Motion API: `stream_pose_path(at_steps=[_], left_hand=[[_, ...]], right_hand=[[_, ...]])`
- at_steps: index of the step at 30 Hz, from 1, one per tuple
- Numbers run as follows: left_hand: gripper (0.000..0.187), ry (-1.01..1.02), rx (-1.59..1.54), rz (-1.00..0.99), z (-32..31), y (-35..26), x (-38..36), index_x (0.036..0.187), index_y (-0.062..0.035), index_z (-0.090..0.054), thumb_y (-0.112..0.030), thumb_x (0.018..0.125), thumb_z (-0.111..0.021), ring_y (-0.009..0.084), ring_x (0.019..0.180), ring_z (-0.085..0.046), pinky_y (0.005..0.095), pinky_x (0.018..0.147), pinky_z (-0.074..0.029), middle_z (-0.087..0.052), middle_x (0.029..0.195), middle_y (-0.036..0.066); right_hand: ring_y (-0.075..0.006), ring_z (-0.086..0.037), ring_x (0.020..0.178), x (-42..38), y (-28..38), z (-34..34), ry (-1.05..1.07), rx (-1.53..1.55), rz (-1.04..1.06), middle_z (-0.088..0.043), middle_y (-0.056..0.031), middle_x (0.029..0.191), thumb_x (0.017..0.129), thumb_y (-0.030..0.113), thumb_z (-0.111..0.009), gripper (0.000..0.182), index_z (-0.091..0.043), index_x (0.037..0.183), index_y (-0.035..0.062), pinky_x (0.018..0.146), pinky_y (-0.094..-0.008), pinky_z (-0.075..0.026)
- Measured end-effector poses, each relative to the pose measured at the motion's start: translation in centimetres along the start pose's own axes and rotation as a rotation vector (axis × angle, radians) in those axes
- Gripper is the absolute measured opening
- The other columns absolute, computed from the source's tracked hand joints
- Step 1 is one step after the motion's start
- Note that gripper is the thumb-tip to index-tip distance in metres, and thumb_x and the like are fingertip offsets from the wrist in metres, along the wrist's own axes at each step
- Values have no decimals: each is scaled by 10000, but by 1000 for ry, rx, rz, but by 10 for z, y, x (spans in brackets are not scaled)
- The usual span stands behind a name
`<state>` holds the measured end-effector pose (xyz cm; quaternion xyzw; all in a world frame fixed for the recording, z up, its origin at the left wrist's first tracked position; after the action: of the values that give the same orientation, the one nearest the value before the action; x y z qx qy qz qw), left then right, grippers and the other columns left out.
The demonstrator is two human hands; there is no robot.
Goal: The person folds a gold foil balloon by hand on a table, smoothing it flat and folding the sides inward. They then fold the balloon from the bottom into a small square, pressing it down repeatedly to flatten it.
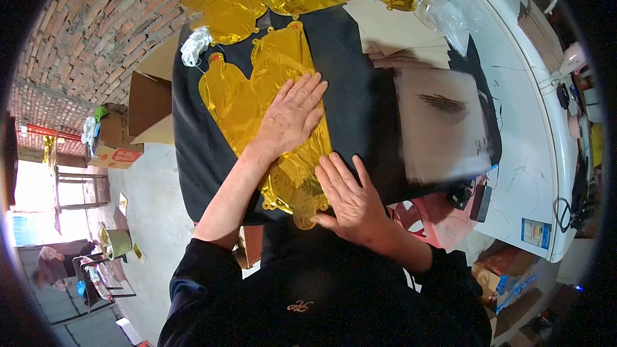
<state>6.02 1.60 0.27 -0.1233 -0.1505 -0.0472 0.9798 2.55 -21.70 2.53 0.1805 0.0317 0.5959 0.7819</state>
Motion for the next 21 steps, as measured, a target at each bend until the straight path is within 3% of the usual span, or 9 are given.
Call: stream_pose_path(at_steps=[4, 7, 8, 12, 21], left_hand=[[584, -13, 2, 1, 0, 0, 0, 1618, -53, -440, -342, 1113, -496, 316, 1597, -328, 470, 1327, -209, -414, 1692, 157], [602, -30, -1, -1, 0, 1, 0, 1629, -57, -415, -340, 1106, -508, 326, 1585, -345, 473, 1322, -223, -426, 1681, 165], [609, -37, -5, -5, 0, 1, 1, 1633, -58, -406, -338, 1103, -514, 330, 1581, -353, 474, 1319, -229, -432, 1676, 168], [626, -72, -37, -4, 3, -1, 0, 1639, -62, -393, -324, 1090, -540, 341, 1563, -381, 481, 1307, -256, -448, 1662, 179], [645, -85, -54, 3, 2, 0, -1, 1638, -56, -388, -320, 1076, -562, 348, 1558, -389, 484, 1301, -266, -440, 1659, 200]], right_hand=[[-356, -495, 1455, -8, 7, 15, -29, 41, 52, -588, -222, 1492, 894, 477, -755, 817, -563, 1459, -81, 1250, -561, -288], [-350, -575, 1293, -2, 0, 31, -38, 179, 83, -646, -202, 1334, 884, 361, -789, 689, -607, 1386, -73, 1141, -516, -423], [-341, -605, 1165, 5, 1, 36, -215, 102, 155, -657, -176, 1207, 866, 212, -785, 530, -647, 1294, -67, 1050, -479, -489], [-340, -624, 1150, 43, -27, 30, -347, 18, 132, -675, -163, 1167, 855, 45, -689, 321, -684, 1161, -51, 1032, -442, -504], [-316, -626, 1127, 67, -50, 8, -349, -112, 213, -661, -139, 1125, 825, 96, -666, 237, -685, 1044, 7, 1019, -414, -508]])
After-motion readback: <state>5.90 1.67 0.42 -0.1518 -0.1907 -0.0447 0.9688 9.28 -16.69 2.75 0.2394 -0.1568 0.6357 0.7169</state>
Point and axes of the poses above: each hand's wrist, its own x-axis towards the middle knuckle, its own z-axis out of the back of the hand, y = z × x, the point moved 3 cm from there along x, towards the middle knuckle
